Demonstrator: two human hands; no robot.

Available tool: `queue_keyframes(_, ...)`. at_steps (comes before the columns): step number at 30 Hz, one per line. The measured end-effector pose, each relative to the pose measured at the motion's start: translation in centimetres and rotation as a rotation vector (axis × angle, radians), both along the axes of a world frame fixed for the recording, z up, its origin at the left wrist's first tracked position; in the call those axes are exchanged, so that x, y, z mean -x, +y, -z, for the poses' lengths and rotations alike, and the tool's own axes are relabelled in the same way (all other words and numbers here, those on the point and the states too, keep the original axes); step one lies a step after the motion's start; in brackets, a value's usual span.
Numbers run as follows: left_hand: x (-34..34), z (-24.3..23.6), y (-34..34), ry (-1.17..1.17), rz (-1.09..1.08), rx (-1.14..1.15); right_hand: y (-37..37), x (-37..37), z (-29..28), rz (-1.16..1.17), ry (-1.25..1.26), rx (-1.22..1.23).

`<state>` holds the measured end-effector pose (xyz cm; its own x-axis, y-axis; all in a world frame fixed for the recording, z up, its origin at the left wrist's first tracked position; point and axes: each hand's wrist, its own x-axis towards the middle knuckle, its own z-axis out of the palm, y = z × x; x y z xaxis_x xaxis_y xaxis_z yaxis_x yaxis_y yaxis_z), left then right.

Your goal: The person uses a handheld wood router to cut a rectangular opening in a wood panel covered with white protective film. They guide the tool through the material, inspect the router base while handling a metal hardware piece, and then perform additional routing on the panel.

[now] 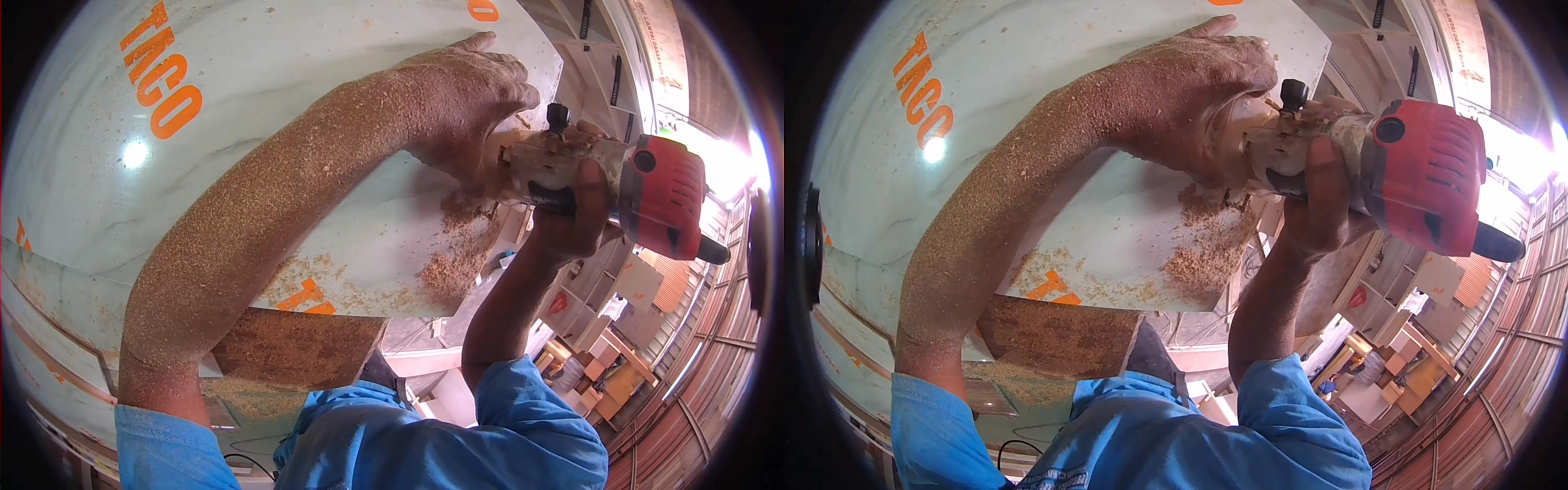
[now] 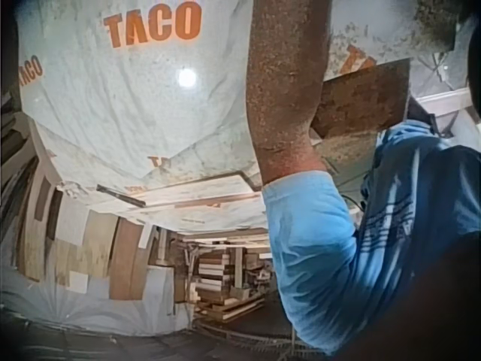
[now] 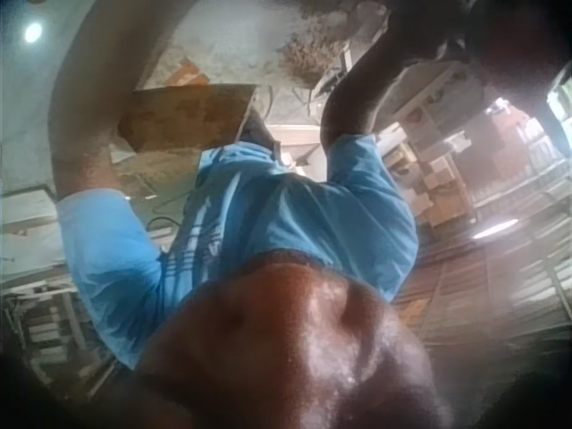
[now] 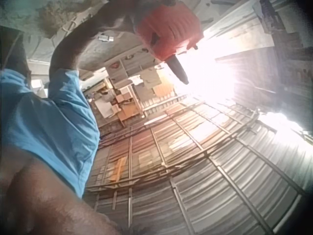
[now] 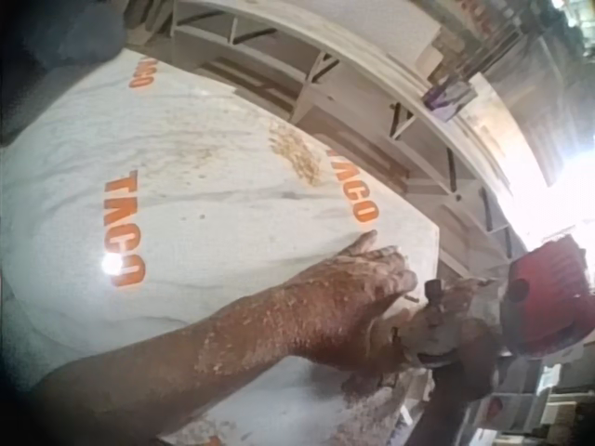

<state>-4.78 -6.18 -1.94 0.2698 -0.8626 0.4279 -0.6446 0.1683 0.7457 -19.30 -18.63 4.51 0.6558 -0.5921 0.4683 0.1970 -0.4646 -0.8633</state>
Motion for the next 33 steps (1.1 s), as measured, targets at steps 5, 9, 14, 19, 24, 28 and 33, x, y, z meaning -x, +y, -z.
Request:
queue_keyframes(5,0.2,-0.5,0.2,-0.017,-0.017,0.004,-0.5,0.4,-0.1,-0.013,-0.032,-0.028)
queue_keyframes(9,0.4,-0.4,0.1,-0.003,-0.044,-0.003,-0.5,0.5,0.1,-0.061,-0.052,-0.122)
queue_keyframes(14,0.5,-0.2,0.4,-0.073,-0.053,-0.062,-0.6,0.7,0.2,-0.068,-0.021,-0.114)
queue_keyframes(19,0.3,-1.1,0.2,-0.087,-0.022,-0.101,-1.4,1.1,0.1,0.002,0.060,0.000)
queue_keyframes(24,0.9,-0.8,0.1,-0.120,-0.074,-0.113,-1.6,1.6,0.6,-0.071,0.017,-0.061)
queue_keyframes(28,0.9,-0.9,0.1,-0.121,-0.064,-0.123,-1.5,1.4,0.5,-0.077,0.007,-0.066)
queue_keyframes(33,1.1,-0.8,0.1,-0.128,-0.097,-0.095,-2.0,1.6,0.5,-0.128,0.028,-0.020)
